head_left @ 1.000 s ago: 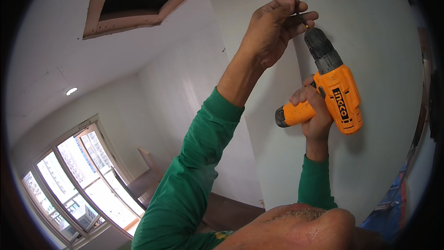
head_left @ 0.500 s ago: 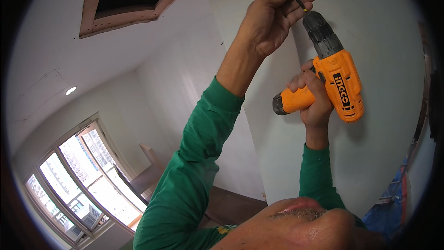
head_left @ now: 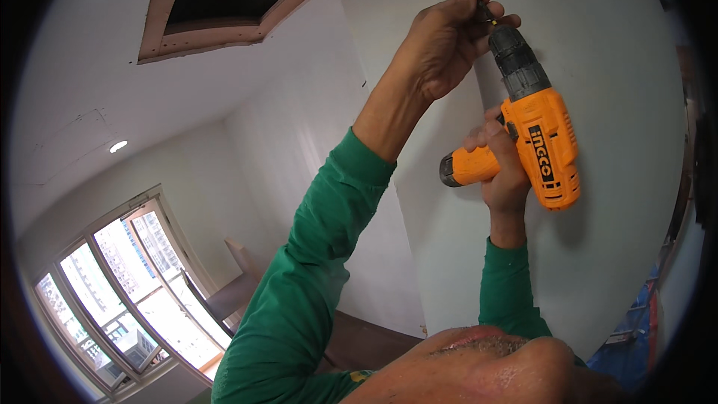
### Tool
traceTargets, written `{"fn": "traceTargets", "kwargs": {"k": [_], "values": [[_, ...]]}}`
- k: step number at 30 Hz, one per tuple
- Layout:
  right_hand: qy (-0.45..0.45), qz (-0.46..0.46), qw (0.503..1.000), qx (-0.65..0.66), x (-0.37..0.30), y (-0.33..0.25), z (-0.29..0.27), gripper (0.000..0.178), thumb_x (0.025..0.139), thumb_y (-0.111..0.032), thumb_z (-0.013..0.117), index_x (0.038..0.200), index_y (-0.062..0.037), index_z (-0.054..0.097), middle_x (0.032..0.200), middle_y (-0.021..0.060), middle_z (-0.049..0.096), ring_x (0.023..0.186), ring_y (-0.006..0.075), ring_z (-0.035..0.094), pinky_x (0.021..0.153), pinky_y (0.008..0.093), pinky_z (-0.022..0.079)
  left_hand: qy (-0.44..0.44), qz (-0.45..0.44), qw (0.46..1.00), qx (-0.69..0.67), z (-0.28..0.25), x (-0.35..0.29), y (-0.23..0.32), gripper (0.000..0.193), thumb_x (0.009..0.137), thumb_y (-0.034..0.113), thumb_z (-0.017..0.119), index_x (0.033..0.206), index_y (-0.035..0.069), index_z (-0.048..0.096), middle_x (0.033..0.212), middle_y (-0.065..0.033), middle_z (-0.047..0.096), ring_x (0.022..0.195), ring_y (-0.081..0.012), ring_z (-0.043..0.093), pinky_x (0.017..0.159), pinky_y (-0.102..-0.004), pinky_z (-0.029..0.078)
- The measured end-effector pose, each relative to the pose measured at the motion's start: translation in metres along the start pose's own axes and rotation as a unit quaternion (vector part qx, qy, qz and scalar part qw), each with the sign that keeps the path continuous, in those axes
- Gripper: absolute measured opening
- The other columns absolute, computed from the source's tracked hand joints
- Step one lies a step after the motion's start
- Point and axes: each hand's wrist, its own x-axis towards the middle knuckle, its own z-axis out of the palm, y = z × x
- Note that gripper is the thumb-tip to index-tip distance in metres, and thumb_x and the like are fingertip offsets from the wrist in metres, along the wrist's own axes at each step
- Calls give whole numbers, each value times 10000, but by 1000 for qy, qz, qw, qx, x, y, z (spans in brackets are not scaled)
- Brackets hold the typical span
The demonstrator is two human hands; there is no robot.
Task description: The person is assembling a wooden cabinet or shelving unit. They use a pencil to mark measurements on a white panel, then use a tape measure and a drill to attach wooden pieces to the structure. The person works on a ladder and handles various wooden components and tools.
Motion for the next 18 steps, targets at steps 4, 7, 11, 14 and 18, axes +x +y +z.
{"fn": "traceTargets", "kwargs": {"k": [4,7,11,14,18], "values": [[1,15,993,116,13,0,16,235,953,-133,659,1163,-62,581,780,26,569,689,151,628,728,378,585,-30,41,999,0,3,10,0,207,1118,257,509,1170,69,581,1079,-87,692,1258,-353,650,1090,-441,542],[6,-2,993,118,31,4,29,254,951,-154,674,1170,-70,576,798,26,565,696,153,634,752,383,599,-18,91,995,37,3,27,7,297,1122,263,488,1187,-18,558,1088,-154,657,1135,-356,694,1052,-434,580],[7,-14,994,104,47,11,33,252,956,-169,681,1159,-61,578,786,23,562,702,153,639,770,395,602,-14,80,997,16,-2,39,12,356,1117,260,503,1323,-31,495,1158,-147,645,1154,-323,672,1033,-435,566],[14,-21,995,95,54,13,37,233,964,-175,676,1142,-52,587,782,23,567,710,154,645,777,402,601,-13,36,999,21,-3,48,16,437,1121,248,497,1451,-37,457,1224,-122,635,1173,-257,635,1015,-404,530],[23,0,992,121,65,20,43,211,972,-178,668,1125,-47,605,788,24,579,726,156,652,789,407,594,45,26,994,95,-3,59,16,501,1141,356,442,1456,-33,455,1252,-120,621,1185,-251,619,1045,-407,504]]}}
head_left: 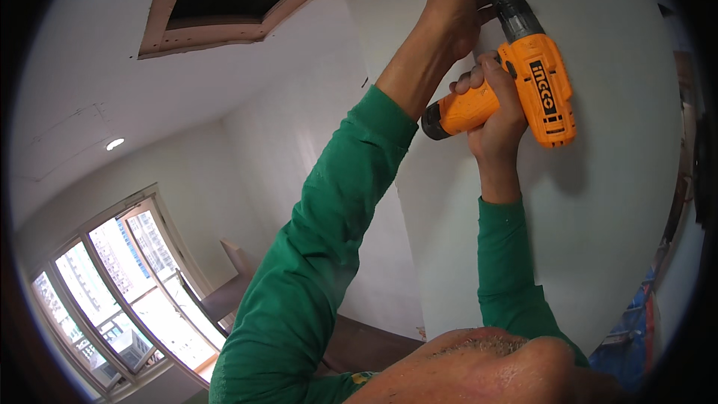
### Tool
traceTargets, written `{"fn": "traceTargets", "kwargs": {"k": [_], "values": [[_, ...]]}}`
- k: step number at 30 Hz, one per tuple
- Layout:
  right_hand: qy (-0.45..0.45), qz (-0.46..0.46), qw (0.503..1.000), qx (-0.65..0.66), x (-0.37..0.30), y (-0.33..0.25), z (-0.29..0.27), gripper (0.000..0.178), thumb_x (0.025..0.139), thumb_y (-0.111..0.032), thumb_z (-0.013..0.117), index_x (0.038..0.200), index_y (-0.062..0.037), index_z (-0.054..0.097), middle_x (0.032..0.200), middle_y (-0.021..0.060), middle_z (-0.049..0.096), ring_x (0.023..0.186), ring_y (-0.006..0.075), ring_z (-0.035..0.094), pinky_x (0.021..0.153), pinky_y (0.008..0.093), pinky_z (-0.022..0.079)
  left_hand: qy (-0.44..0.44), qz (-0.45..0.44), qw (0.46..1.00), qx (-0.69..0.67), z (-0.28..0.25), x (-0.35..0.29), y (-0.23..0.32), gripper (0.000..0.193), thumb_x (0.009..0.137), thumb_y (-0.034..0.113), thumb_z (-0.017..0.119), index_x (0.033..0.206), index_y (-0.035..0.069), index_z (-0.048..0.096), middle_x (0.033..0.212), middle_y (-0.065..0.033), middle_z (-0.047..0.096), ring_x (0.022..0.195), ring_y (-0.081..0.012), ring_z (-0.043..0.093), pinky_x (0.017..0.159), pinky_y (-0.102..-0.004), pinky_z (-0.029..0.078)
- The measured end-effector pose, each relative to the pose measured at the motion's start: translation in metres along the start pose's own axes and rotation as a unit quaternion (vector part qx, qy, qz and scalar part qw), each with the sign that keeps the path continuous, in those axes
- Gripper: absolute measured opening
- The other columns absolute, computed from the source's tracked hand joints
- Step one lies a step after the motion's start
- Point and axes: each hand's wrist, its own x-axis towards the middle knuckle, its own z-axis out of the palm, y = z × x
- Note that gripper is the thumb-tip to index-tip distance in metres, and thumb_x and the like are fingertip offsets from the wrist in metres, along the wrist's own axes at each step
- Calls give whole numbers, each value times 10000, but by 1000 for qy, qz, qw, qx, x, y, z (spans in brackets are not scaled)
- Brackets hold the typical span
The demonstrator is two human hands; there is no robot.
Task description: The person is assembling a wooden cabinet or shelving unit. They use a pencil to mark measurements on a white panel, then use a tape measure and a drill to attach wooden pieces to the structure. The person works on a ladder and handles various wooden components and tools.
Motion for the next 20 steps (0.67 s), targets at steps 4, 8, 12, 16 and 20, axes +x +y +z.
{"fn": "traceTargets", "kwargs": {"k": [4,8,12,16,20], "values": [[-3,11,999,37,13,6,5,207,974,-187,668,1118,-47,618,798,23,584,744,158,654,806,417,583,9,-3,1000,12,-4,10,4,514,1140,368,442,1466,-29,447,1285,-116,611,1206,-250,605,1069,-435,481],[8,28,996,80,24,9,7,184,973,-184,657,1092,-46,626,804,23,583,754,166,644,814,420,573,4,7,1000,28,-2,19,5,504,1138,364,443,1455,-27,473,1296,-124,614,1217,-255,592,1102,-450,450],[11,30,989,145,39,12,13,140,945,-172,711,1015,-73,641,785,17,611,742,176,658,777,407,576,10,29,998,63,-3,30,6,459,1131,341,446,1407,-17,532,1288,-131,623,1222,-259,582,1110,-450,438],[26,35,988,149,50,10,22,131,968,-158,644,1030,-43,633,811,25,581,774,174,614,782,395,555,57,13,995,81,-6,54,6,405,1116,327,454,1345,17,579,1265,-119,633,1196,-258,587,1085,-446,438],[29,38,985,165,59,15,16,139,964,-161,653,1039,-45,639,818,30,584,781,190,614,784,391,554,18,22,992,121,-17,62,1,540,1096,458,508,1407,20,558,1297,-135,617,1236,-273,570,1161,-497,382]]}}
